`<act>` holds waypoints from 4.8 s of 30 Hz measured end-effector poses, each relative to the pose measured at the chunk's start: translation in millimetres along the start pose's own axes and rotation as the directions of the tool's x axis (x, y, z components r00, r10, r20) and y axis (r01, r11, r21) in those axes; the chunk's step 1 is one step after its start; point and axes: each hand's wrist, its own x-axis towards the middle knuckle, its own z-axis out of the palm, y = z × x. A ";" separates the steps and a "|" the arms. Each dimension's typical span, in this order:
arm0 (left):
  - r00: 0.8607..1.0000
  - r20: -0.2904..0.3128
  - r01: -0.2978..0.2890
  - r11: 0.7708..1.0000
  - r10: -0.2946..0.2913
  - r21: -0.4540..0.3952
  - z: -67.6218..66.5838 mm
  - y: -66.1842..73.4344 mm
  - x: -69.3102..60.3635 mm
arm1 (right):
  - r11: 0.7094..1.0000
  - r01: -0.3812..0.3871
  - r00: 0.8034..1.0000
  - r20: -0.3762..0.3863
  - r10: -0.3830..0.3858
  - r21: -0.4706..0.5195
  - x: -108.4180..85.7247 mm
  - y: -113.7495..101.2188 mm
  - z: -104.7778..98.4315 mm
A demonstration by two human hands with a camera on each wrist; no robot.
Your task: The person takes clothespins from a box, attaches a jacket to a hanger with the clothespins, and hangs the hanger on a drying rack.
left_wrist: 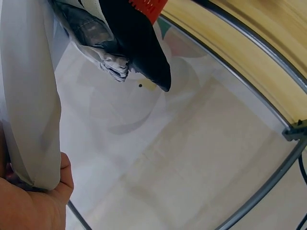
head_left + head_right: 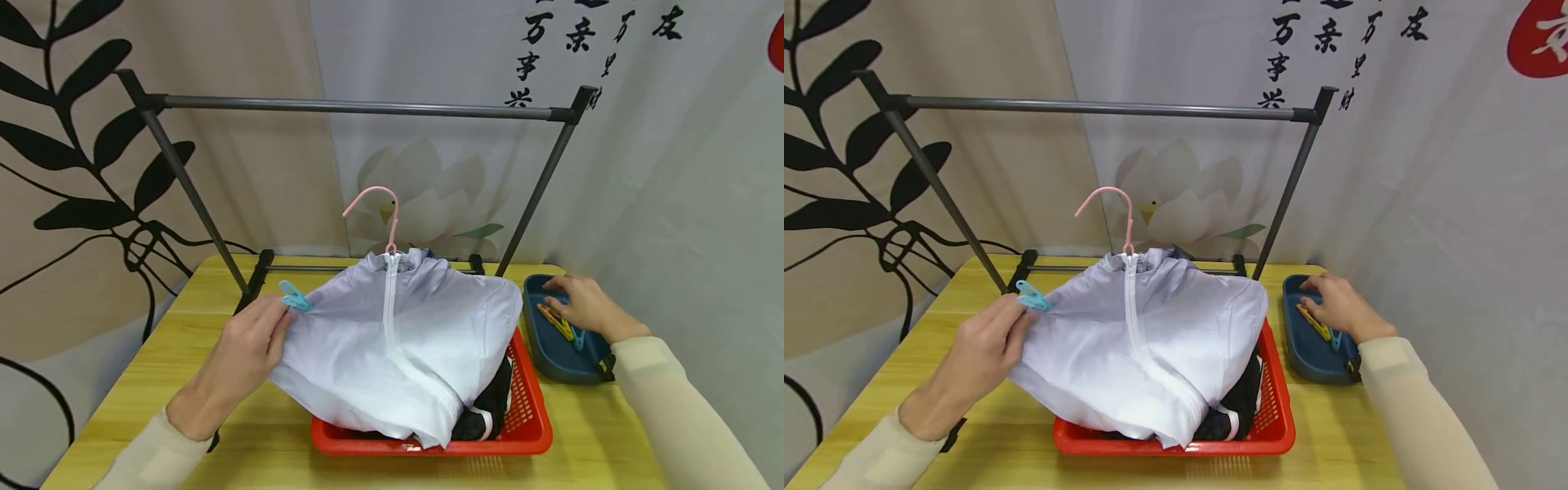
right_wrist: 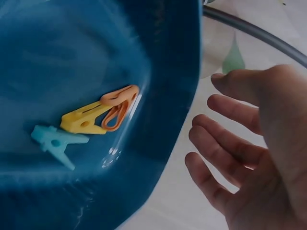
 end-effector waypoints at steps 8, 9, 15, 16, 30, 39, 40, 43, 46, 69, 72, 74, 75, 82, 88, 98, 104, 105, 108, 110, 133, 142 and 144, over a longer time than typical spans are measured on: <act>1.000 0.004 0.004 1.000 -0.004 0.003 -2.4 0.0 0.5 | 1.000 -0.003 0.994 0.112 0.003 -0.003 5.5 10.0 4.7; 1.000 0.003 0.003 1.000 -0.003 0.003 -2.4 0.0 0.6 | 1.000 -0.007 0.993 0.121 0.008 -0.006 5.6 10.8 5.7; 1.000 -0.004 -0.010 1.000 0.010 0.005 -1.2 -0.2 1.7 | 0.999 -0.047 0.983 0.179 0.050 -0.019 6.0 15.4 10.8; 1.000 -0.007 -0.013 1.000 0.013 0.004 -0.8 -0.3 2.1 | 0.999 -0.049 0.981 0.188 0.052 -0.021 6.7 16.9 12.1; 1.000 -0.015 -0.020 1.000 0.020 0.007 3.0 0.9 5.0 | 0.989 -0.144 0.937 0.315 0.149 -0.038 10.6 22.7 17.3; 0.999 -0.027 -0.026 1.000 0.026 -0.002 6.0 1.6 5.1 | 0.988 -0.153 0.931 0.329 0.155 -0.034 13.2 26.9 20.9; 0.999 -0.028 -0.027 1.000 0.027 -0.001 6.1 1.6 5.2 | 0.988 -0.152 0.931 0.330 0.155 -0.034 13.5 26.8 20.9; 0.999 -0.026 -0.026 1.000 0.026 0.007 6.2 1.4 6.0 | 0.987 -0.156 0.929 0.334 0.161 -0.042 14.6 26.4 20.8; 0.999 -0.023 -0.026 1.000 0.026 0.012 6.0 0.9 6.7 | 0.987 -0.154 0.927 0.340 0.160 -0.044 15.3 25.5 20.5; 1.000 -0.016 -0.017 1.000 0.017 0.001 6.2 -3.0 6.2 | 0.994 -0.105 0.990 0.098 0.102 0.031 -9.4 5.2 1.0; 1.000 -0.012 -0.015 1.000 0.015 -0.006 6.1 -2.9 5.9 | 0.993 -0.114 0.992 0.061 0.112 0.037 -14.6 -1.0 -2.6; 1.000 -0.009 -0.012 1.000 0.012 -0.009 6.5 -2.9 5.5 | 0.993 -0.117 0.993 0.030 0.116 0.034 -17.8 -4.6 -2.7; 1.000 -0.009 -0.010 1.000 0.009 -0.010 6.6 -2.8 5.3 | 0.992 -0.119 0.993 0.014 0.118 0.032 -19.2 -6.7 -2.9; 1.000 -0.003 -0.001 1.000 0.001 -0.017 7.4 -2.7 3.9 | 0.990 -0.131 0.988 -0.080 0.134 0.042 -32.7 -25.3 -5.9; 1.000 -0.005 0.001 1.000 -0.001 -0.027 7.8 -2.9 3.3 | 0.990 -0.133 0.974 -0.179 0.140 0.050 -46.5 -45.3 -11.4; 1.000 -0.012 0.002 1.000 -0.002 -0.015 8.5 -2.4 4.7 | 0.991 -0.064 0.919 -0.381 0.106 0.120 -61.9 -79.2 -11.5; 1.000 -0.020 0.002 1.000 -0.002 -0.013 8.5 -1.8 6.1 | 0.983 -0.015 0.887 -0.451 0.098 0.183 -66.2 -97.8 -11.6; 1.000 -0.020 0.001 1.000 -0.001 -0.012 8.4 -1.9 6.4 | 0.982 -0.006 0.882 -0.461 0.095 0.191 -66.7 -100.9 -11.9; 1.000 -0.019 -0.002 1.000 0.002 -0.011 8.4 -2.3 7.4 | 0.977 0.028 0.868 -0.490 0.080 0.210 -67.4 -107.5 -12.1; 1.000 -0.017 -0.002 1.000 0.002 -0.011 8.0 -2.4 7.5 | 0.975 0.047 0.860 -0.506 0.071 0.217 -67.9 -111.5 -13.1; 1.000 -0.001 -0.001 0.999 0.001 -0.041 4.9 -3.7 8.0 | 0.922 0.140 0.799 -0.592 0.111 0.361 -71.9 -148.7 -22.2; 1.000 -0.002 -0.006 0.999 0.006 -0.037 4.3 -3.7 8.6 | 0.897 0.229 0.740 -0.666 0.092 0.378 -67.1 -162.9 -26.1; 1.000 -0.002 -0.007 0.999 0.007 -0.037 4.0 -3.7 8.7 | 0.885 0.253 0.730 -0.677 0.091 0.391 -66.2 -166.4 -27.6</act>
